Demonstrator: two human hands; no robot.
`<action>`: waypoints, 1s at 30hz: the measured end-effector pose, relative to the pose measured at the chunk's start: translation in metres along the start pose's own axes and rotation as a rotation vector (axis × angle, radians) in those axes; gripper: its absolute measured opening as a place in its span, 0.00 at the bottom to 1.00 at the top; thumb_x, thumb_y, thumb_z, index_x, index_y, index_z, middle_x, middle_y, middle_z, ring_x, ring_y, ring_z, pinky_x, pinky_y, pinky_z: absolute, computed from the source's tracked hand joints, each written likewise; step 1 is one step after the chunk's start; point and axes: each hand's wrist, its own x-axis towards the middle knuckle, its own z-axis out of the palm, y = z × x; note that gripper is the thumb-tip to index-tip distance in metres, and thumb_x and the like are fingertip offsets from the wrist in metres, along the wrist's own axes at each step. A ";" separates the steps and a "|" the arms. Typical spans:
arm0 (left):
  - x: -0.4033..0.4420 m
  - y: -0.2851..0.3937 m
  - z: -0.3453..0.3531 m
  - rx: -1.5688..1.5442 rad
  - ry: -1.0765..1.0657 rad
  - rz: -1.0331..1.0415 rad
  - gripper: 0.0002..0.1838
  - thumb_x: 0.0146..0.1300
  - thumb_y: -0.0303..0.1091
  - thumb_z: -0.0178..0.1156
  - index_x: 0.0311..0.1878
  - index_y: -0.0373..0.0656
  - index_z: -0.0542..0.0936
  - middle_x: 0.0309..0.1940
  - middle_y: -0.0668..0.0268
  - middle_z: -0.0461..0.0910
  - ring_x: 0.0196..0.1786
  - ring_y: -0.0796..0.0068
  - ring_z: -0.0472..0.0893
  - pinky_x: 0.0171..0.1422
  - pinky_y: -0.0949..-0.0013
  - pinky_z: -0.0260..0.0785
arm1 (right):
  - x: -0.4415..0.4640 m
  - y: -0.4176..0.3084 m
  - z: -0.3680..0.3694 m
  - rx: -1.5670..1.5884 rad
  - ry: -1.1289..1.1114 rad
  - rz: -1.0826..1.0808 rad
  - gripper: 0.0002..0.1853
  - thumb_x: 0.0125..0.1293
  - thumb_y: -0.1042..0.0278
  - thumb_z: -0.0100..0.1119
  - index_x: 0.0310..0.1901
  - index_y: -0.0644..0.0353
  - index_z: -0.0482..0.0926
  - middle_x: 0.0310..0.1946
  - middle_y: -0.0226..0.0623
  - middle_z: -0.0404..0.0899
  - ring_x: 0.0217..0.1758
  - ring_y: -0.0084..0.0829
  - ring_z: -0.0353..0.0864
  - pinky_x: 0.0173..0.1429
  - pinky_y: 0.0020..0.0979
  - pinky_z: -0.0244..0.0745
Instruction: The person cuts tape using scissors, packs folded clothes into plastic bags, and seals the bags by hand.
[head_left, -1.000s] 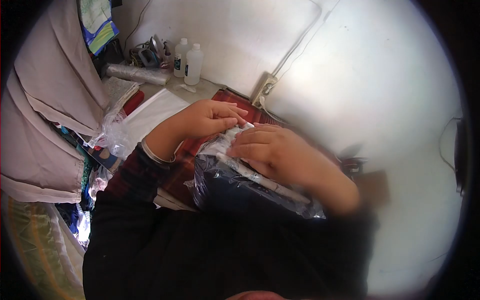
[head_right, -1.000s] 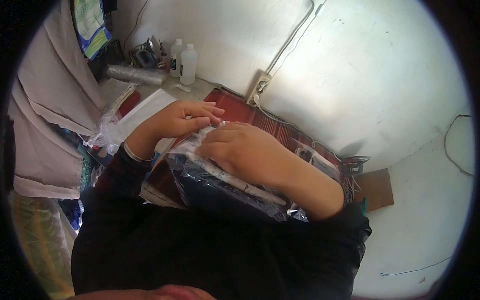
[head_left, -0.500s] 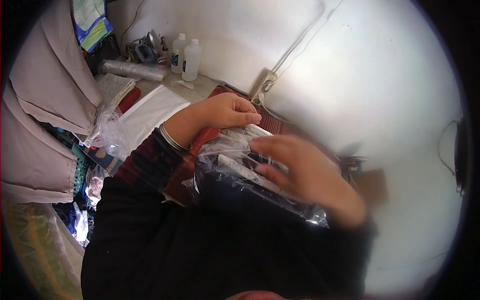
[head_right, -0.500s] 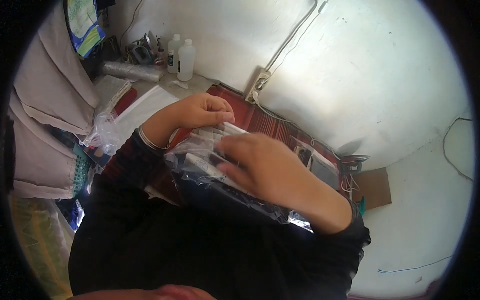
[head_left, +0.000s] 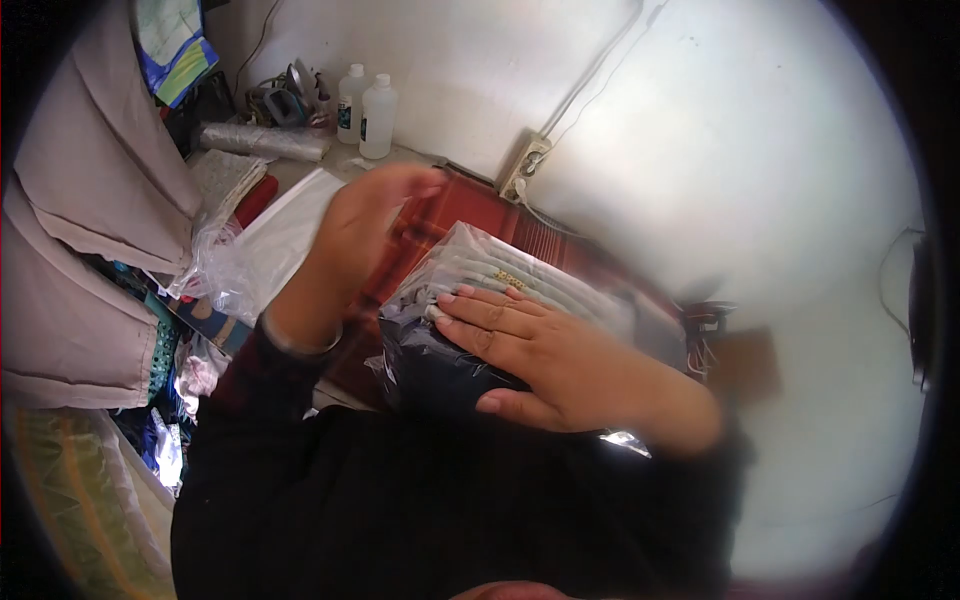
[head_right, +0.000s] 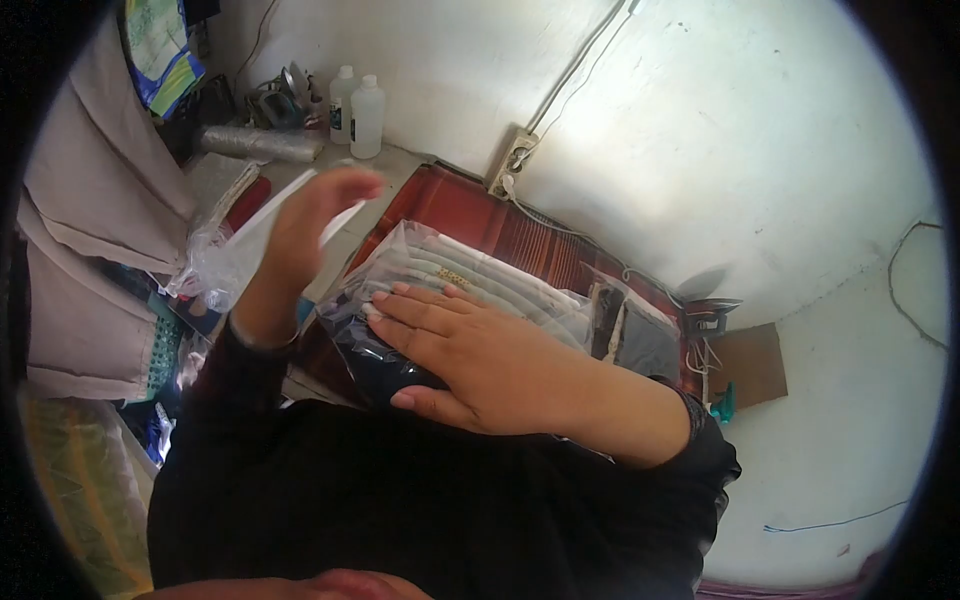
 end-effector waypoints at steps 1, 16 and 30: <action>-0.018 -0.007 -0.015 -0.066 0.054 0.079 0.25 0.72 0.47 0.48 0.56 0.31 0.74 0.54 0.53 0.76 0.59 0.63 0.75 0.66 0.60 0.65 | -0.001 0.000 0.000 -0.002 0.013 0.003 0.33 0.71 0.49 0.47 0.67 0.67 0.60 0.70 0.52 0.58 0.74 0.48 0.55 0.76 0.48 0.49; -0.055 0.021 -0.010 0.224 -0.460 0.265 0.46 0.62 0.70 0.42 0.64 0.31 0.69 0.63 0.46 0.70 0.68 0.49 0.68 0.72 0.56 0.56 | 0.010 -0.001 -0.002 0.082 -0.025 -0.124 0.36 0.65 0.42 0.52 0.67 0.58 0.63 0.68 0.62 0.55 0.71 0.60 0.57 0.74 0.52 0.51; -0.039 0.050 -0.006 0.696 -0.590 0.348 0.45 0.52 0.74 0.54 0.59 0.41 0.77 0.58 0.54 0.76 0.63 0.54 0.73 0.72 0.48 0.54 | -0.012 0.001 -0.031 -0.013 0.420 -0.086 0.20 0.53 0.74 0.62 0.50 0.63 0.79 0.51 0.49 0.78 0.55 0.48 0.79 0.57 0.40 0.76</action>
